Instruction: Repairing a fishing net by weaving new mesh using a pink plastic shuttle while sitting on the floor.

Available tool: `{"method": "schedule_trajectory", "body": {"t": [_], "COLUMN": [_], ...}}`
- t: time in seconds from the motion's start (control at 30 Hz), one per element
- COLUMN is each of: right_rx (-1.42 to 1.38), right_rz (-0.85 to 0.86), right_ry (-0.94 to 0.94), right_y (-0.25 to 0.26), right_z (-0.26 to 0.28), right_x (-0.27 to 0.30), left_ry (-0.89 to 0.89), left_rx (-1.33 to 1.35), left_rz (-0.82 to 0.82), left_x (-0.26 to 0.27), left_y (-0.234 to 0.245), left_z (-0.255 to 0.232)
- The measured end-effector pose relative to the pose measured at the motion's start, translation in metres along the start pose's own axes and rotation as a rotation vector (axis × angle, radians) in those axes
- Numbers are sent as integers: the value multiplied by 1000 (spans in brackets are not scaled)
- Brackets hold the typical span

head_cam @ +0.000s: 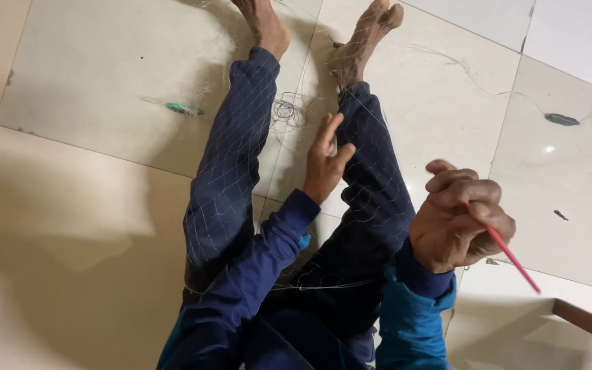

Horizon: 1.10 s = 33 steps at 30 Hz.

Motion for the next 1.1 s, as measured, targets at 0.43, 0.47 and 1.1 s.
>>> {"method": "schedule_trajectory", "body": {"t": [0.43,0.47,1.1], "right_rx": [-213,-337,-154], "right_rz": [-164,-178,-553], "right_ry": [-79,-189,-338], "right_y": [43,47,90], "right_z": [-22,-29,-94], "right_x": [-43,-47,-29], "left_ry": [-314,-331,-550], "left_rx": [-249,-287,-321], "left_rz": [122,108,36], "left_x": [-1,-3,-9], "left_y": [-19,-19,83], "left_z": [29,28,-94]}}
Point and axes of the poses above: each hand's wrist, its own x-axis away from the middle knuckle, its own y-axis out of the back of the hand, z = x × y, the point moved 2 cm from there along -x, towards the middle knuckle, and after that the axes turned 3 degrees about -z, right-handed, at the moved point
